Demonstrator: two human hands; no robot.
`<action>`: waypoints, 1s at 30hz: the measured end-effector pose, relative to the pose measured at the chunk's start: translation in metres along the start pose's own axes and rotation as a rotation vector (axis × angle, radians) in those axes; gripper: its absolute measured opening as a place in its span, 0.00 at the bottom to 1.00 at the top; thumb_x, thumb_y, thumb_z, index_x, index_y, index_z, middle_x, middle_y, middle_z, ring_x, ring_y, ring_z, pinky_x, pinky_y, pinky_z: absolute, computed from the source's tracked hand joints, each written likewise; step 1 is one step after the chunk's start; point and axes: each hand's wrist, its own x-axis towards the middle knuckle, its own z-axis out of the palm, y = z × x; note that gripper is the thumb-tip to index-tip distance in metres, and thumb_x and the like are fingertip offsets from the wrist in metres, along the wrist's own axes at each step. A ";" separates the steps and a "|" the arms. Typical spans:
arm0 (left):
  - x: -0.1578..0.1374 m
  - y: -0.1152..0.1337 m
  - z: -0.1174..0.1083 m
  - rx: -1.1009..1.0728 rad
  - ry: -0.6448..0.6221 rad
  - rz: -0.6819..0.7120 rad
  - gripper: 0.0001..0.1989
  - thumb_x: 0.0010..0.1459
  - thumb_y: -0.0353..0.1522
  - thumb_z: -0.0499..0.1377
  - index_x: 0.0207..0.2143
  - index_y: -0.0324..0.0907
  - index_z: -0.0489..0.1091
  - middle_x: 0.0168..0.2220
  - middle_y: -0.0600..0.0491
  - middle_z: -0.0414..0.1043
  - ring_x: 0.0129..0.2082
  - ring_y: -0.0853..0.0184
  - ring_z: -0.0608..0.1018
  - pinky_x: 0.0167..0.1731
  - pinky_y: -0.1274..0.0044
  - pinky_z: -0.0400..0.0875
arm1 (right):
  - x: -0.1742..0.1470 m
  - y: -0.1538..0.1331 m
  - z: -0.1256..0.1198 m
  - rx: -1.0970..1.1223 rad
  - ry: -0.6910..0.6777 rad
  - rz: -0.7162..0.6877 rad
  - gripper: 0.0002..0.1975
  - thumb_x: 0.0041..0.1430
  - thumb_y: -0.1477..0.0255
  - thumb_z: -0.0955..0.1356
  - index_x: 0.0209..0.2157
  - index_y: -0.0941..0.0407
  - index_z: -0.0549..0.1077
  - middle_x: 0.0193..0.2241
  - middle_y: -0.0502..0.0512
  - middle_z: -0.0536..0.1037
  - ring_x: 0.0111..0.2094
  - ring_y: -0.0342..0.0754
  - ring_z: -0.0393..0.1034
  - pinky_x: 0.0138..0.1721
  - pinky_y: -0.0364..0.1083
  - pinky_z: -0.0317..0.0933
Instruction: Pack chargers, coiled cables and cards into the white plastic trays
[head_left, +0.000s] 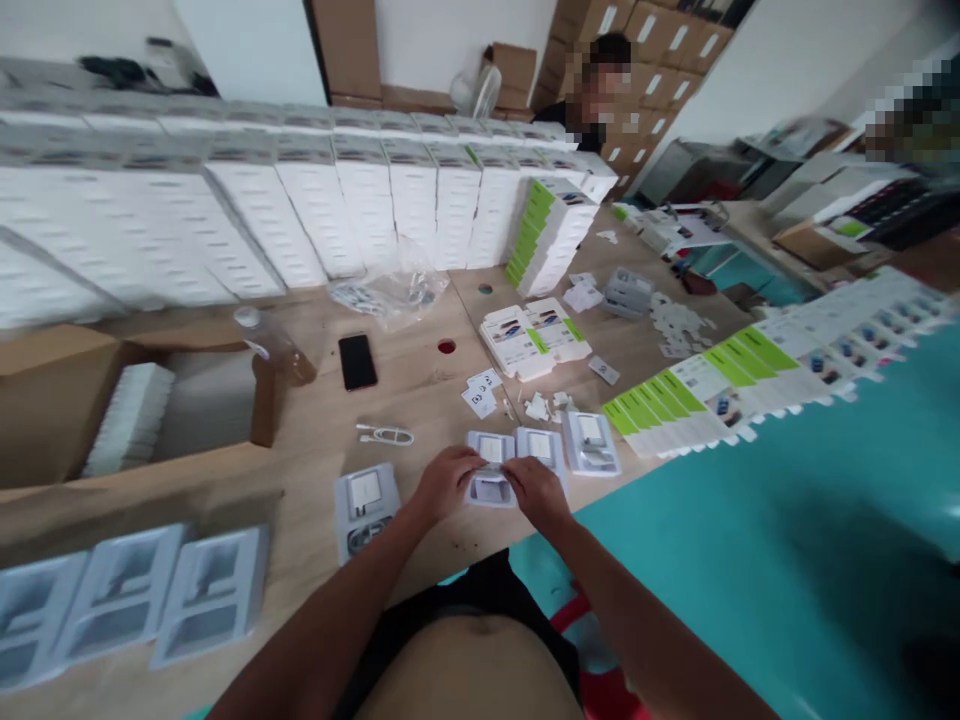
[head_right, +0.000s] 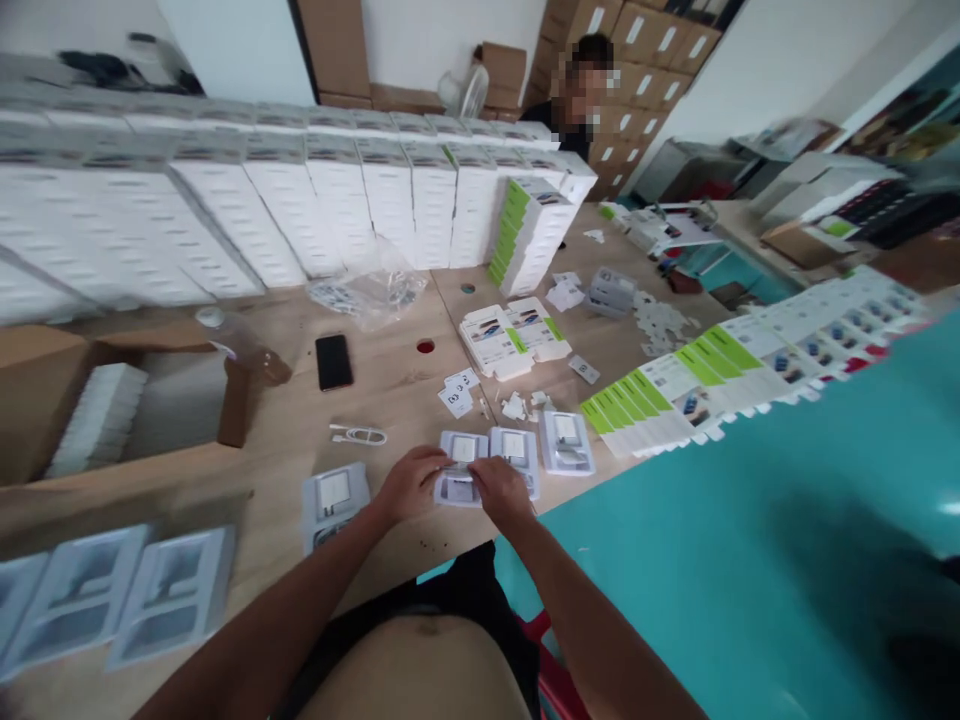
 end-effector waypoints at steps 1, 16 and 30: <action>0.003 -0.004 0.004 0.064 -0.010 -0.005 0.15 0.58 0.28 0.53 0.44 0.46 0.76 0.48 0.46 0.73 0.49 0.58 0.73 0.52 0.67 0.65 | 0.004 0.010 0.006 -0.065 -0.027 -0.043 0.14 0.67 0.72 0.59 0.41 0.58 0.74 0.38 0.58 0.77 0.42 0.49 0.67 0.46 0.46 0.59; -0.051 0.007 0.062 0.688 -0.190 0.121 0.14 0.60 0.30 0.58 0.49 0.44 0.70 0.49 0.46 0.71 0.49 0.59 0.71 0.48 0.65 0.68 | -0.027 0.073 0.043 -0.076 -0.161 -0.576 0.05 0.63 0.70 0.66 0.37 0.55 0.74 0.35 0.52 0.76 0.41 0.48 0.65 0.42 0.48 0.56; -0.073 -0.005 0.059 0.646 -0.109 0.032 0.09 0.60 0.27 0.57 0.43 0.43 0.72 0.42 0.49 0.76 0.55 0.58 0.68 0.55 0.63 0.61 | -0.030 0.037 0.063 -0.121 -0.165 -0.581 0.13 0.62 0.75 0.65 0.48 0.59 0.71 0.44 0.59 0.76 0.52 0.52 0.63 0.60 0.55 0.49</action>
